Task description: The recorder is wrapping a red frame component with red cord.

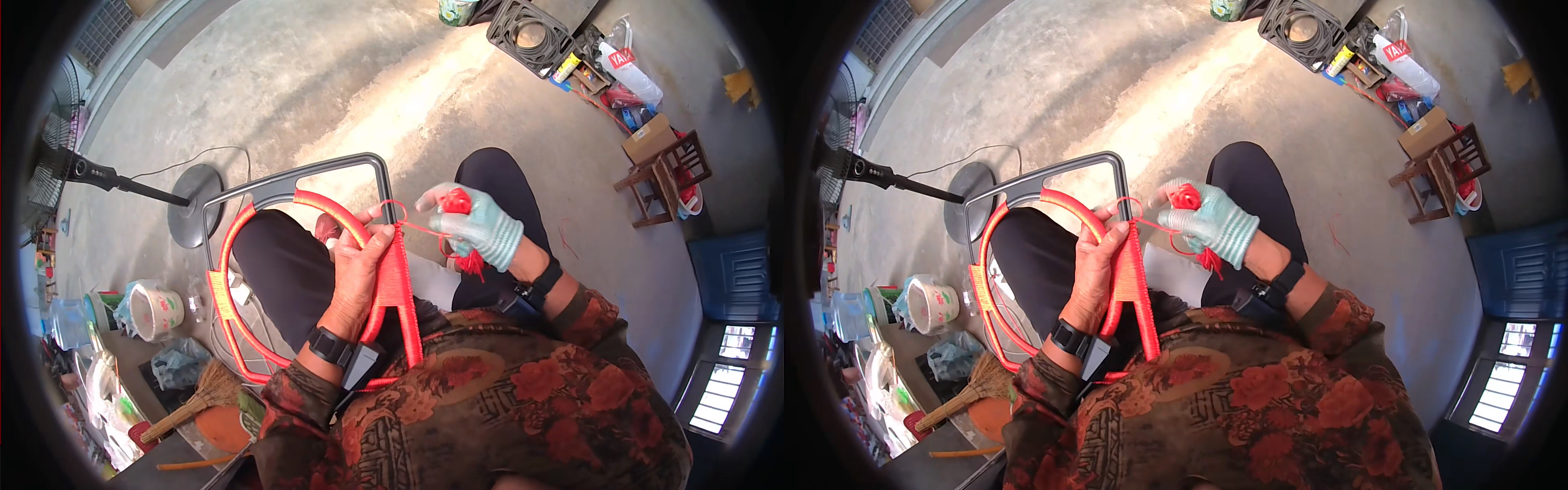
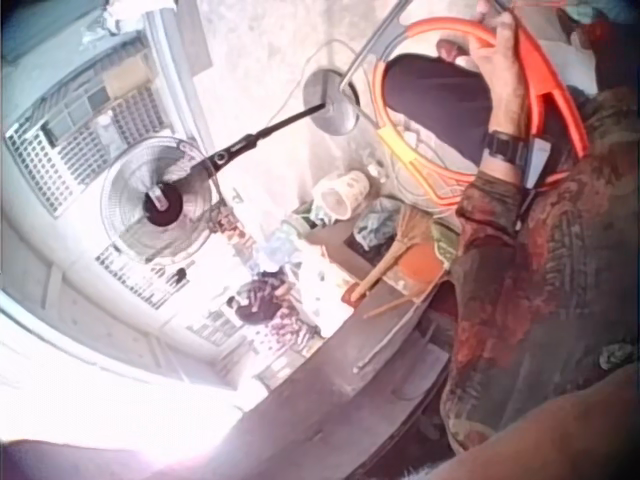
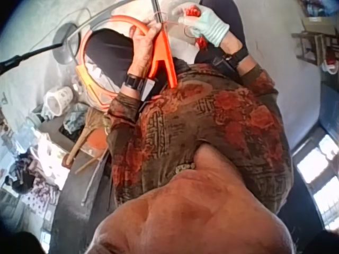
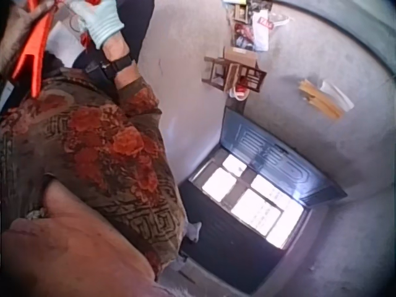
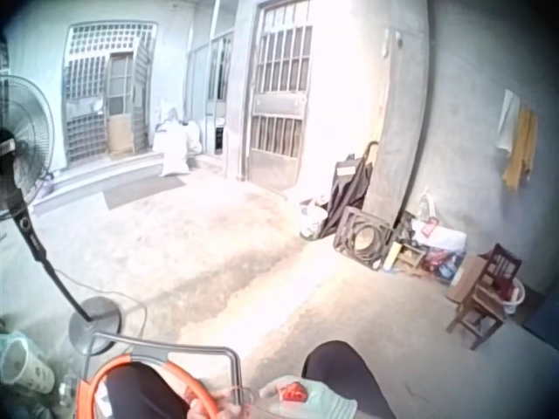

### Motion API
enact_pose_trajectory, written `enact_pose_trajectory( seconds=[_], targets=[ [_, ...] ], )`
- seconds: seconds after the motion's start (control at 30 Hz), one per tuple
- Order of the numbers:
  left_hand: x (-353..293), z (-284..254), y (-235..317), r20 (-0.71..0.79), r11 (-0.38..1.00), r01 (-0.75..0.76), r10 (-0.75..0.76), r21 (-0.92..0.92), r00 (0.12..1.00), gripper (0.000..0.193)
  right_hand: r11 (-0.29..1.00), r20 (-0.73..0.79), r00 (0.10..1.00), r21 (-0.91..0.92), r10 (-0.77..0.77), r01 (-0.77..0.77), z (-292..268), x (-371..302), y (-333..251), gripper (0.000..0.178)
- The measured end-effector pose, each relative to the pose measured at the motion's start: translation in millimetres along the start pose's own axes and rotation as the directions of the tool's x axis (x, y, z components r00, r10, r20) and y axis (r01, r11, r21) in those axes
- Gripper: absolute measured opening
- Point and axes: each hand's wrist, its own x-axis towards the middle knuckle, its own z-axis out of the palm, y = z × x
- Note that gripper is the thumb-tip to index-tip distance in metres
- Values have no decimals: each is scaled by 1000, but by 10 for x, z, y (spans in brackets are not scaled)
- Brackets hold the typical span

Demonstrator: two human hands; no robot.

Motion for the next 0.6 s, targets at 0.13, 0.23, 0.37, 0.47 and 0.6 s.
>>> enact_pose_trajectory(
  seconds=[0.13, 0.23, 0.37, 0.47, 0.6],
  targets=[
    [14, 2, -22, -13, 999, -22, 21, -35, 1000, 32, 972, 233, 959, -134, -158, 193, 55, -150, -232, 29],
    [4, -13, -44, -43, 997, -19, 16, -72, 999, 26, 941, 177, 957, -211, -231, 266, 242, -220, -318, 31],
    [-9, -17, -40, -25, 997, -3, 1, -73, 1000, 19, 772, 64, 998, -633, -21, 57, -17, -122, -39, 26],
    [-13, 22, -15, -49, 999, 13, -15, -49, 999, 16, 677, 184, 982, -718, -39, 161, -172, -131, 83, 21],
    [-11, 10, -11, -7, 998, 27, -28, -51, 1000, 14, 866, 66, 908, -280, -414, 415, -106, 31, 38, 27]
  ],
)
